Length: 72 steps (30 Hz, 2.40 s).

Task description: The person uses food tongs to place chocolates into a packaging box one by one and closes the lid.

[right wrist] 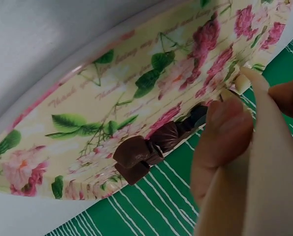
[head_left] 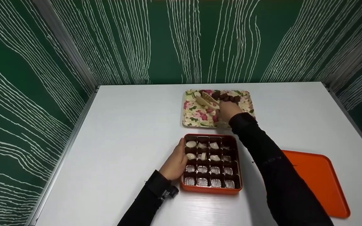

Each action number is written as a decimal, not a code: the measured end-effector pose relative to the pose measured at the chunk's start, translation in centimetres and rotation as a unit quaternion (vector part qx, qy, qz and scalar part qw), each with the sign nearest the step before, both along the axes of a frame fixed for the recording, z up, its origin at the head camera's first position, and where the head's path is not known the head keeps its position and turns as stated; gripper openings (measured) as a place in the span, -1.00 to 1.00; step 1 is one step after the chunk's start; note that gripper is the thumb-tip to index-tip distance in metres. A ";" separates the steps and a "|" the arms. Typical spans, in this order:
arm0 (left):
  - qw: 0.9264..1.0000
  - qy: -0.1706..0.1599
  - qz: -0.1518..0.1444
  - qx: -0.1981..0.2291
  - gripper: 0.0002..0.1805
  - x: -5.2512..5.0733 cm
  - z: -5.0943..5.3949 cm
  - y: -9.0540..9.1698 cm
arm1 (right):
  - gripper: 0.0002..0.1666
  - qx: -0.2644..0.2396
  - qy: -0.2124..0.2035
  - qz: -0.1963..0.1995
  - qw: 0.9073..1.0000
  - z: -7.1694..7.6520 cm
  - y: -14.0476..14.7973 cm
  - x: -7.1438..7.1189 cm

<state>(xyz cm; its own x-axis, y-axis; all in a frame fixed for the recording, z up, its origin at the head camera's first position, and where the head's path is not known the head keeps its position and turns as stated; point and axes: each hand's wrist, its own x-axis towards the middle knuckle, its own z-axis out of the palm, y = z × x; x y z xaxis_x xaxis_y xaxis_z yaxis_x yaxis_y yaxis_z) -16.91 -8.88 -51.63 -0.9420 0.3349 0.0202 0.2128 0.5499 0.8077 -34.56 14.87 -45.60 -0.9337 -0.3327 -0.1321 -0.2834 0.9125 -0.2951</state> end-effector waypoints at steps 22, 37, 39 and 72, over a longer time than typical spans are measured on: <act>1.000 -0.003 -0.002 -0.012 -0.24 0.0 0.0 0.4 | -0.63 -0.001 -0.037 0.002 0.999 -0.8 -2.0 -1.7; 1.000 -0.004 0.000 -0.017 -0.25 0.1 0.0 0.3 | -0.64 0.001 -0.005 0.041 0.999 0.0 0.9 -0.2; 1.000 -0.002 -0.002 -0.016 -0.26 0.0 -0.1 0.3 | -0.59 -0.003 0.004 0.053 0.999 0.2 1.8 0.4; 1.000 0.000 -0.003 -0.016 -0.29 0.2 0.1 -0.1 | -0.48 -0.076 -0.003 0.134 0.988 4.9 18.4 17.8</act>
